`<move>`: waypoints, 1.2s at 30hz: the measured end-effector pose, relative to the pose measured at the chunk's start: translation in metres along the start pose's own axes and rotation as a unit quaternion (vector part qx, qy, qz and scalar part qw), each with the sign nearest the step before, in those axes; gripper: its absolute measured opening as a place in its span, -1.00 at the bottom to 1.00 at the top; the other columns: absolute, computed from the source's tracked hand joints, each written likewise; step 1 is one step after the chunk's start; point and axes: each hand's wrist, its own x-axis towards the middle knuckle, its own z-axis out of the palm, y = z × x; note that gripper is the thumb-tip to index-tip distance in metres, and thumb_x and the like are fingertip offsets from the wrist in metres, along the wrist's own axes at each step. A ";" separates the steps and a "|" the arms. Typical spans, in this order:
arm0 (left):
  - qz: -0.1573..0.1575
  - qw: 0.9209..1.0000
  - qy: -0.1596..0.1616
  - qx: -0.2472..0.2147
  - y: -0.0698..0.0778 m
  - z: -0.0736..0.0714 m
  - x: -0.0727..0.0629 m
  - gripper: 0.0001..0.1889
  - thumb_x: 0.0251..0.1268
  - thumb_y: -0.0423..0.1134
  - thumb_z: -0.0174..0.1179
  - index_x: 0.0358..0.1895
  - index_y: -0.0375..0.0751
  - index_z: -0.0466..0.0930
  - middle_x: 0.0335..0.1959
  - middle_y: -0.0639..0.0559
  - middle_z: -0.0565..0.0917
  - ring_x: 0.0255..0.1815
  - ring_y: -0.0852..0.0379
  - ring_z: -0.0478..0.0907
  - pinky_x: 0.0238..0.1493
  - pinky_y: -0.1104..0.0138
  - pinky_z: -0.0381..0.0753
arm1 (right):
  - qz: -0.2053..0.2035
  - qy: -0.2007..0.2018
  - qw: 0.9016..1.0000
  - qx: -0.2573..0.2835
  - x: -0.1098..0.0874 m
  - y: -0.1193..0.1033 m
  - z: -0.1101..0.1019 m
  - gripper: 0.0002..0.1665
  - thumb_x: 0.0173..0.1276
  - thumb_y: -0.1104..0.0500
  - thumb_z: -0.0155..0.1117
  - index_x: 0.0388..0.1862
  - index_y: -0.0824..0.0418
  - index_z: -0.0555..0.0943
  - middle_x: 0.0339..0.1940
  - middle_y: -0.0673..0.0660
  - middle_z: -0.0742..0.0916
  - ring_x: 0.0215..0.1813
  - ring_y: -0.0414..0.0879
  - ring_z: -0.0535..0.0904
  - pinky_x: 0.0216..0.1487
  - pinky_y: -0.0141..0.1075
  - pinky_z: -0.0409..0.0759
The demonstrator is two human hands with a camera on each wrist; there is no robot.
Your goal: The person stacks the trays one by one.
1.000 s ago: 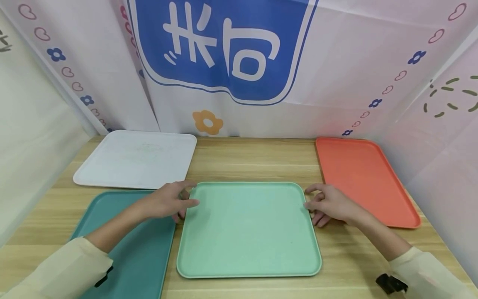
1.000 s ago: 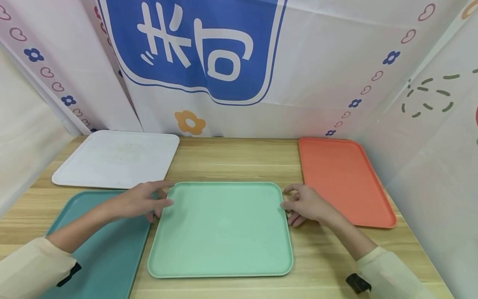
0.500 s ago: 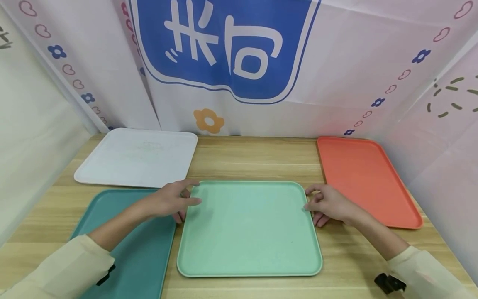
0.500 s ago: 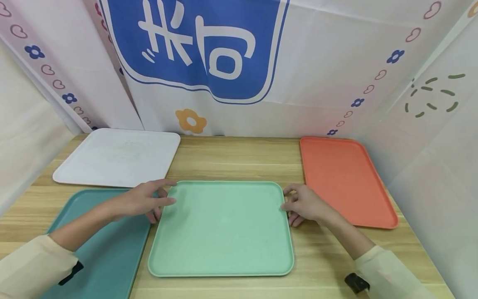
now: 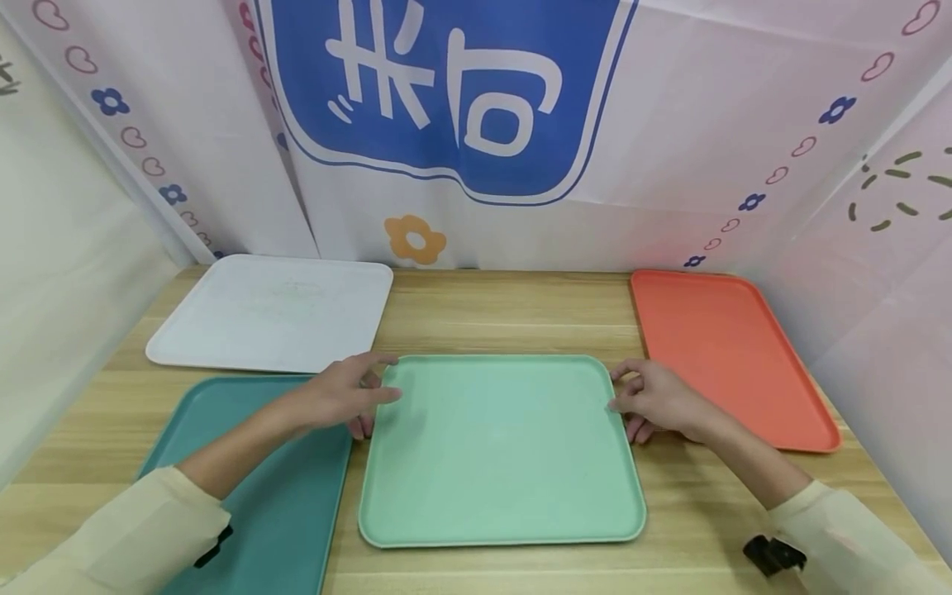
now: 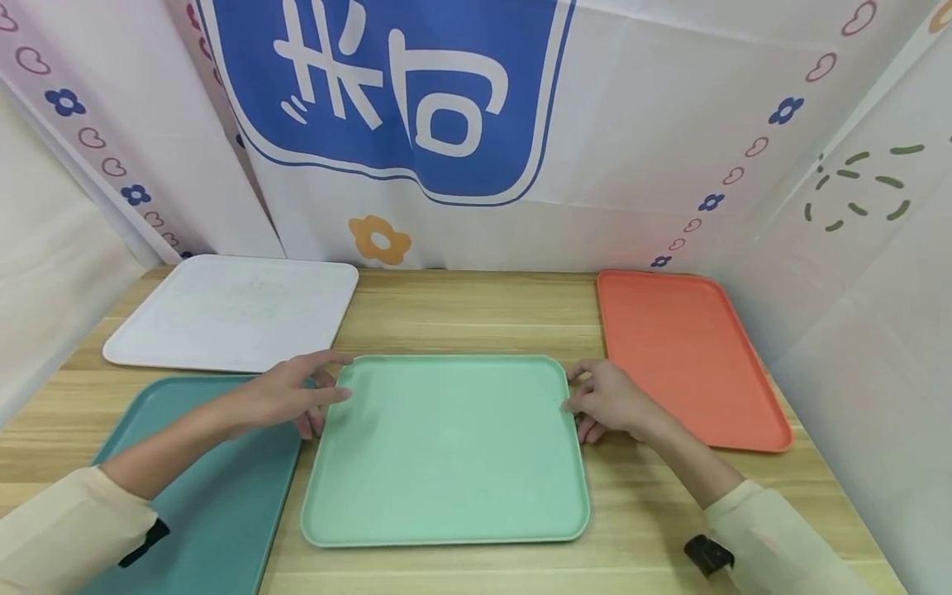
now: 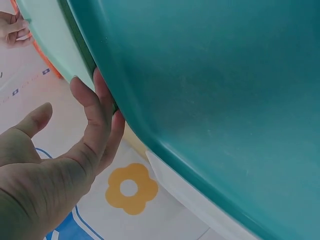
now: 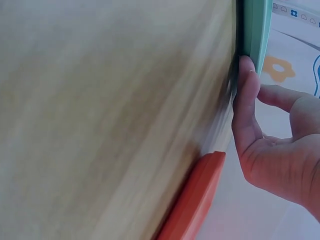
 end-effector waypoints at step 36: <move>-0.038 0.997 0.043 -0.058 0.000 -0.006 0.032 -0.42 0.55 -0.33 0.01 0.44 -0.73 0.20 0.01 -0.42 0.60 -0.43 0.10 0.63 -0.35 0.25 0.72 | 0.022 0.007 1.000 -0.004 0.027 0.001 -0.017 -0.37 0.50 0.28 0.27 0.38 0.54 0.27 -0.35 0.23 0.72 -0.52 0.02 0.70 -0.50 -0.16 0.74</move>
